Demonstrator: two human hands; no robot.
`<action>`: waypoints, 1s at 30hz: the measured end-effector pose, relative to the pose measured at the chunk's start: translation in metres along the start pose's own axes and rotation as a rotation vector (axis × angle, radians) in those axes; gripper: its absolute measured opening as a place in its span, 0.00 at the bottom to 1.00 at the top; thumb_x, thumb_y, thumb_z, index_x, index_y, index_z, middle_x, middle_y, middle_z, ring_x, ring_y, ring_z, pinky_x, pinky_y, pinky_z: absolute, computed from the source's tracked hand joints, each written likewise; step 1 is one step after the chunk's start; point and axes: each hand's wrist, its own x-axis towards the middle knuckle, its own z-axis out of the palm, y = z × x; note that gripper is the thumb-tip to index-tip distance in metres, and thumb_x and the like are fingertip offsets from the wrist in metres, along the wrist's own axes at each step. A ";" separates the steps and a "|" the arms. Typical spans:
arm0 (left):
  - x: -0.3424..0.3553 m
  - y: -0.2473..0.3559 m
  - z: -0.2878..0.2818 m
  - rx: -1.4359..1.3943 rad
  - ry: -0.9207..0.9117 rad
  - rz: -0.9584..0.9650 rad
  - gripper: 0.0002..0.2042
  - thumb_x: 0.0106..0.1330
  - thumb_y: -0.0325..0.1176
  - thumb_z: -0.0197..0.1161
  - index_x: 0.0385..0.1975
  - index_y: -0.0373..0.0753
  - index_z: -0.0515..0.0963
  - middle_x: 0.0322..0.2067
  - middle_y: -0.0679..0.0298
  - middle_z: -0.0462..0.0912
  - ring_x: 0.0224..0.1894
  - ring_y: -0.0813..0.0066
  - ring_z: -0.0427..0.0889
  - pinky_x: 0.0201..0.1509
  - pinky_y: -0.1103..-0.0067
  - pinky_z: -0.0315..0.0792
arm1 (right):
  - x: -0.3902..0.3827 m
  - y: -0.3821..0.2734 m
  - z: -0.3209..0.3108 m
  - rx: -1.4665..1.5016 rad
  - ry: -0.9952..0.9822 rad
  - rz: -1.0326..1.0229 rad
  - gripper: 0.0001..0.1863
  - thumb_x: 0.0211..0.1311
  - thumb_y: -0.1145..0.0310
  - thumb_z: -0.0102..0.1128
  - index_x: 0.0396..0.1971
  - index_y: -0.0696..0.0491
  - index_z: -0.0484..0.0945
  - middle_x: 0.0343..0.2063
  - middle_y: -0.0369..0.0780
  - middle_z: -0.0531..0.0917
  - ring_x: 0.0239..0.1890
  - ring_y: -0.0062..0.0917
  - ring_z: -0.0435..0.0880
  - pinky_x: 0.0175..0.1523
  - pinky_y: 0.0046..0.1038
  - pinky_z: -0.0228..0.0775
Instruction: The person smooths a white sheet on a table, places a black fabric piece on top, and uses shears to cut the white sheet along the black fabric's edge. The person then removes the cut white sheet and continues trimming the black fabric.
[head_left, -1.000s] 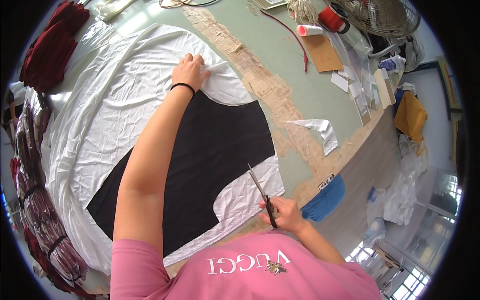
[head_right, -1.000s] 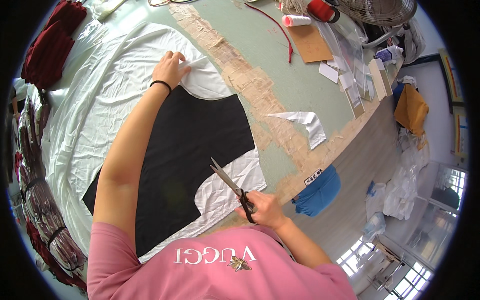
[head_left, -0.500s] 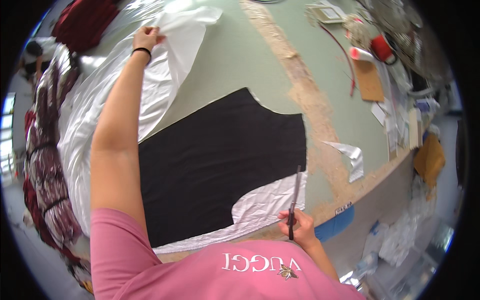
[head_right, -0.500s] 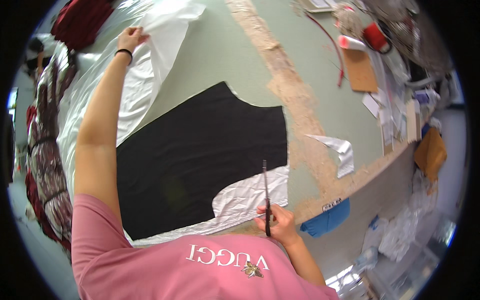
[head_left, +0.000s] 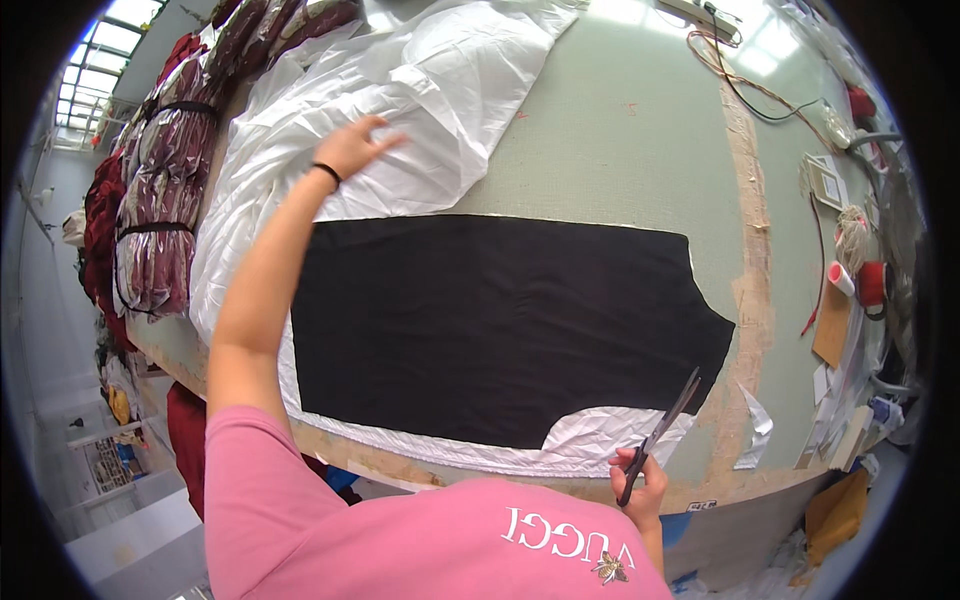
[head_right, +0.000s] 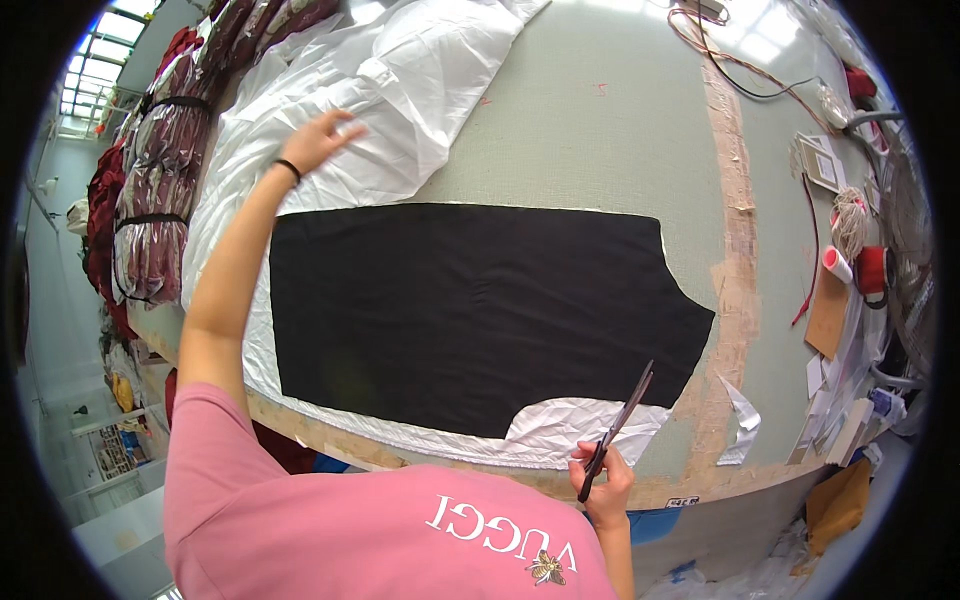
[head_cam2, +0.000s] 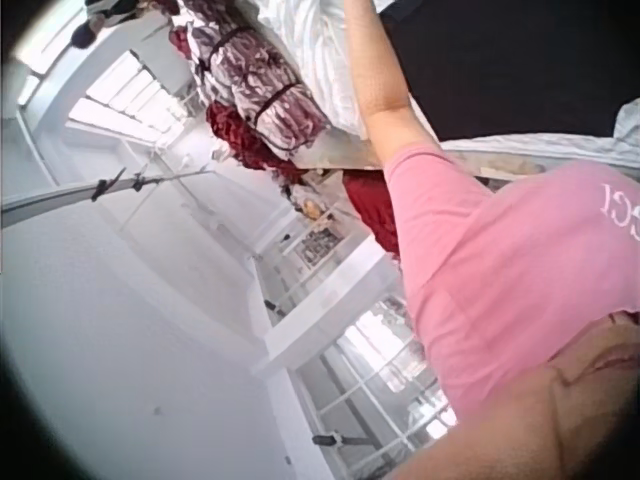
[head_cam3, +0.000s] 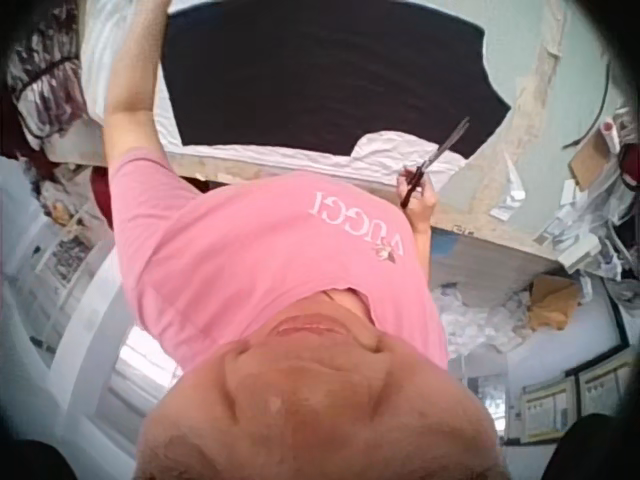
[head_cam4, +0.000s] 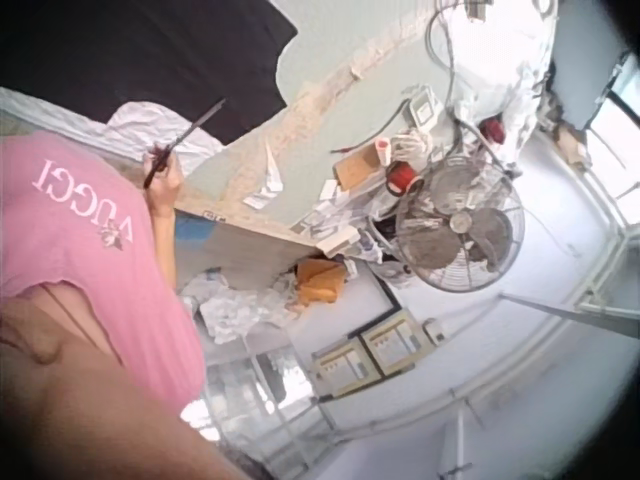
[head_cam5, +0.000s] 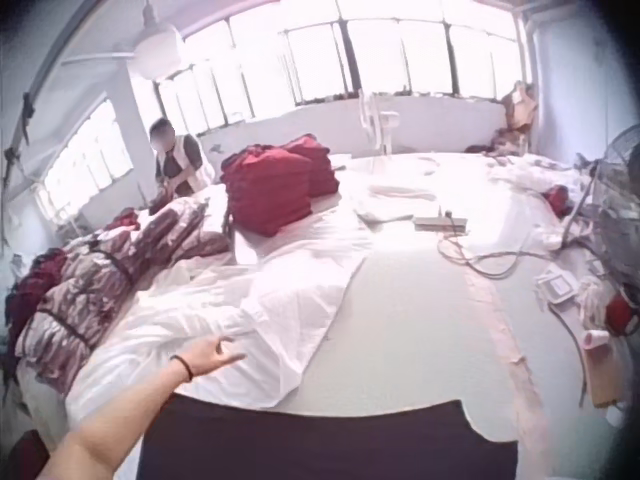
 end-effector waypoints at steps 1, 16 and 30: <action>-0.013 0.026 0.016 -0.001 -0.117 -0.028 0.39 0.48 0.71 0.56 0.50 0.43 0.73 0.30 0.55 0.83 0.37 0.58 0.82 0.41 0.69 0.73 | 0.001 -0.003 0.001 -0.007 0.002 0.019 0.13 0.44 0.76 0.66 0.34 0.56 0.78 0.25 0.37 0.83 0.24 0.18 0.79 0.28 0.18 0.69; 0.011 -0.122 -0.031 -0.529 0.838 -0.197 0.16 0.63 0.35 0.56 0.49 0.36 0.73 0.40 0.55 0.82 0.42 0.66 0.81 0.44 0.76 0.73 | -0.004 -0.008 -0.003 -0.058 -0.032 0.075 0.12 0.45 0.76 0.64 0.33 0.58 0.77 0.22 0.37 0.79 0.24 0.19 0.78 0.31 0.20 0.69; -0.165 -0.141 0.063 -0.097 0.597 -0.044 0.10 0.58 0.42 0.59 0.39 0.61 0.83 0.56 0.61 0.71 0.60 0.57 0.64 0.63 0.64 0.55 | -0.003 -0.018 0.003 -0.085 -0.191 0.190 0.11 0.43 0.74 0.66 0.30 0.58 0.77 0.21 0.35 0.76 0.26 0.18 0.76 0.33 0.20 0.67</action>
